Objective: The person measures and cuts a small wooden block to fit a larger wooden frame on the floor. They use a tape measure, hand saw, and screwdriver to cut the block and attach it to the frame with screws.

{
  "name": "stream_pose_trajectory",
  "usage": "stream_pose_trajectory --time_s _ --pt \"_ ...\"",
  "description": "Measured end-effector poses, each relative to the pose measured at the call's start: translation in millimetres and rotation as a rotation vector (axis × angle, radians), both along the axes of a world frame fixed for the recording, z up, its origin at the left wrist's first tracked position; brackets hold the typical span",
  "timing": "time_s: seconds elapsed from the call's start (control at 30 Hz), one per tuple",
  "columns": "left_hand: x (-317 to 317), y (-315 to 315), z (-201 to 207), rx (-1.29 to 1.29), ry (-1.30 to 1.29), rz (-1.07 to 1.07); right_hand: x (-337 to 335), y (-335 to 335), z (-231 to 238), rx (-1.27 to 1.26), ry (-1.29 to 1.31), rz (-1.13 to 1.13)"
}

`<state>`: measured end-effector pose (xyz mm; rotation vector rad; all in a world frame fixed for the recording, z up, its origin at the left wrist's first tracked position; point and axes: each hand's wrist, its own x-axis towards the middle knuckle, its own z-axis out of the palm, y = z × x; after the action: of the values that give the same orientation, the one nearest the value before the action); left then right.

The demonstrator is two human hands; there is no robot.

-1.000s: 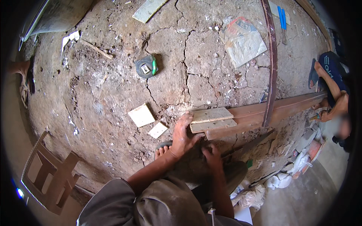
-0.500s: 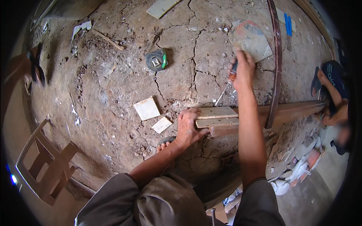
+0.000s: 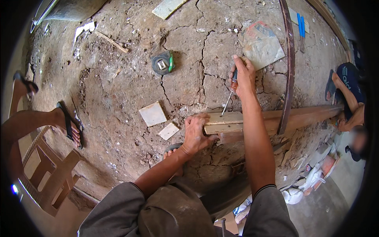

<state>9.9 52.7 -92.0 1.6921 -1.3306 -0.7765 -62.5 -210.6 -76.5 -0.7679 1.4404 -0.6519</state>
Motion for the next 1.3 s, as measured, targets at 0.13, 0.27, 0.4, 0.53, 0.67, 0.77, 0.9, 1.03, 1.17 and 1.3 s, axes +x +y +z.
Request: stream_pose_trajectory --time_s 0.13,0.27,0.4,0.53,0.67,0.77,0.9,1.03,1.17,1.3 --pt "1 0 -1 0.012 -0.002 -0.011 0 1 0 -0.018 -0.044 -0.048" --pt "0 0 -1 -0.022 0.027 0.013 1 1 -1 -0.02 -0.036 -0.017" --pt "0 0 -1 0.006 0.007 -0.006 0 -2 -3 0.009 -0.086 0.047" --pt "1 0 0 0.007 0.003 -0.012 1 -8 -6 0.101 -0.296 0.109" --pt "1 -1 -1 -0.021 0.001 -0.006 6 -11 -8 0.21 -0.454 0.208" --pt "2 -2 -3 -0.075 -0.026 -0.006 11 -8 -9 0.172 -0.36 0.235" --pt "4 -1 -3 -0.014 -0.06 -0.03 23 0 -10 0.031 -0.1 0.25" --pt "4 -1 0 -0.007 -0.016 -0.013 31 4 -9 -0.078 0.151 0.277" --pt "2 -1 1 -0.01 -0.019 0.005 22 -2 -8 -0.052 -0.18 0.355" --pt "-1 1 1 0.048 0.024 0.004 5 -11 -9 0.244 -0.611 0.036"
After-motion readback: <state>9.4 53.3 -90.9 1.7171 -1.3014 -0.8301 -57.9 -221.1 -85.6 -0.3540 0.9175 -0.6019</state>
